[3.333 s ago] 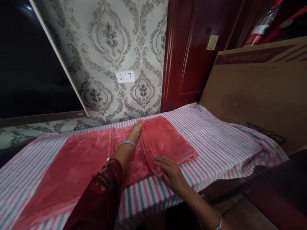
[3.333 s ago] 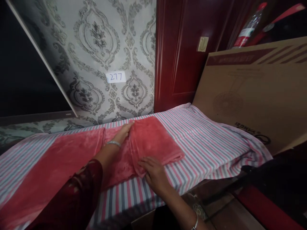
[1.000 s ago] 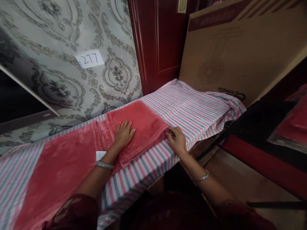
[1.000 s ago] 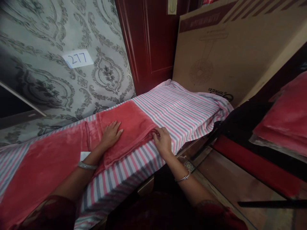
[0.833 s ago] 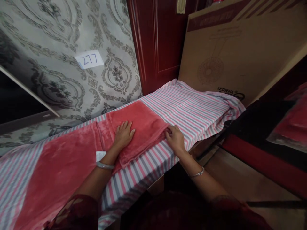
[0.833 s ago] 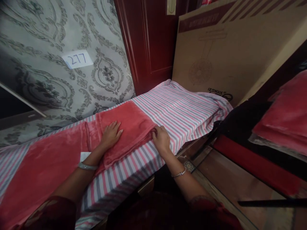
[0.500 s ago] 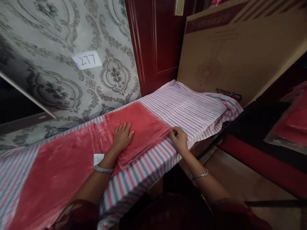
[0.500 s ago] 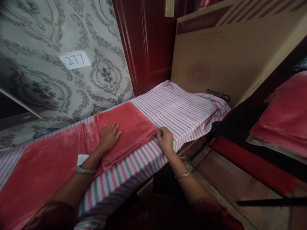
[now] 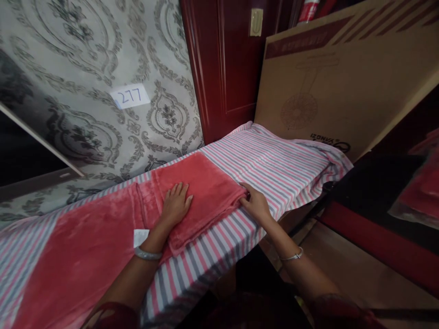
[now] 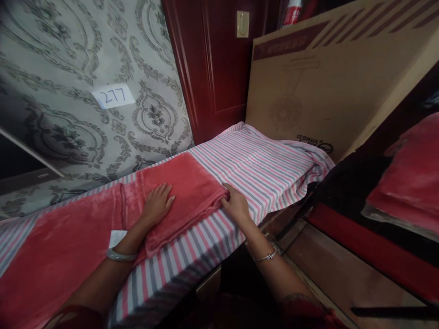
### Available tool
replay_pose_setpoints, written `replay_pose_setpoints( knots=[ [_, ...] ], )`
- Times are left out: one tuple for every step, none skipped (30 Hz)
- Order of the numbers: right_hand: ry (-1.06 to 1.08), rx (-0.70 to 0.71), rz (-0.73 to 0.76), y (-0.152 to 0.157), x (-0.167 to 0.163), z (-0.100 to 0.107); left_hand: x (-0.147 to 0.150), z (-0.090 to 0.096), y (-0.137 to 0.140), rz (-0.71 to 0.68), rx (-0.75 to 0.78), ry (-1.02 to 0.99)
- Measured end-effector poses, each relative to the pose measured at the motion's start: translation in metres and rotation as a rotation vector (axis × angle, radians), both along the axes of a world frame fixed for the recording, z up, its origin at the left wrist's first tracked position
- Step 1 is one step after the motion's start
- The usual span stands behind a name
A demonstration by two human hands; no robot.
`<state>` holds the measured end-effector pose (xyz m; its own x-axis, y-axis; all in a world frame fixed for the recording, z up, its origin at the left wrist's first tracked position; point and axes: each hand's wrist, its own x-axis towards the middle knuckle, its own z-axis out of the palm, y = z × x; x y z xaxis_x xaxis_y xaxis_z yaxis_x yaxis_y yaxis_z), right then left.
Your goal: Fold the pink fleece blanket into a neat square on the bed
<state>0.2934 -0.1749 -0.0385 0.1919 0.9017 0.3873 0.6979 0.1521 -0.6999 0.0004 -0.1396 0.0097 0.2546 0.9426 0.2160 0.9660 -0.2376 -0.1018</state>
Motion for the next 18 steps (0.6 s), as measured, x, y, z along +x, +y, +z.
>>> replay_pose_setpoints(
  knots=[
    [0.006,-0.005,-0.005,0.002,0.002,-0.001,0.000,0.000,-0.001,0.000,-0.003,0.001],
    [0.019,0.004,-0.013,0.003,0.004,-0.003,0.001,0.001,-0.002,0.003,-0.007,0.005],
    [0.034,0.019,-0.023,0.004,0.005,-0.005,0.001,0.001,-0.004,0.010,-0.015,0.009],
    [0.047,0.028,-0.034,0.005,0.007,-0.007,0.002,0.001,-0.005,0.021,-0.023,0.014],
    [0.052,0.026,-0.039,0.006,0.008,-0.009,0.003,0.000,-0.007,0.033,-0.032,0.020],
    [0.049,0.021,-0.038,0.006,0.008,-0.011,0.003,0.000,-0.008,0.043,-0.041,0.024],
    [0.041,0.019,-0.034,0.006,0.008,-0.013,0.003,-0.001,-0.009,0.050,-0.047,0.025],
    [0.031,0.021,-0.028,0.005,0.008,-0.014,0.003,-0.002,-0.010,0.054,-0.052,0.022],
    [0.025,0.026,-0.021,0.005,0.008,-0.015,0.002,-0.002,-0.011,0.057,-0.060,0.016],
    [0.023,0.031,-0.014,0.004,0.007,-0.016,0.001,-0.002,-0.010,0.059,-0.072,0.006],
    [0.024,0.035,-0.007,0.003,0.007,-0.017,-0.001,0.000,-0.009,0.062,-0.090,-0.008],
    [0.024,0.033,0.001,0.002,0.006,-0.018,-0.002,0.004,-0.007,0.061,-0.113,-0.027],
    [0.020,0.024,0.011,0.002,0.006,-0.019,-0.003,0.009,-0.003,0.057,-0.141,-0.050],
    [0.013,0.016,0.019,0.001,0.005,-0.019,-0.002,0.016,0.001,0.049,-0.171,-0.077],
    [0.006,0.012,0.026,0.001,0.005,-0.020,0.000,0.024,0.008,0.042,-0.199,-0.106],
    [0.002,0.014,0.035,0.001,0.005,-0.020,0.004,0.034,0.016,0.034,-0.221,-0.133],
    [0.002,0.021,0.045,0.000,0.005,-0.021,0.009,0.043,0.026,0.027,-0.235,-0.153],
    [0.007,0.030,0.059,0.000,0.005,-0.021,0.016,0.052,0.038,0.020,-0.241,-0.167]
  ],
)
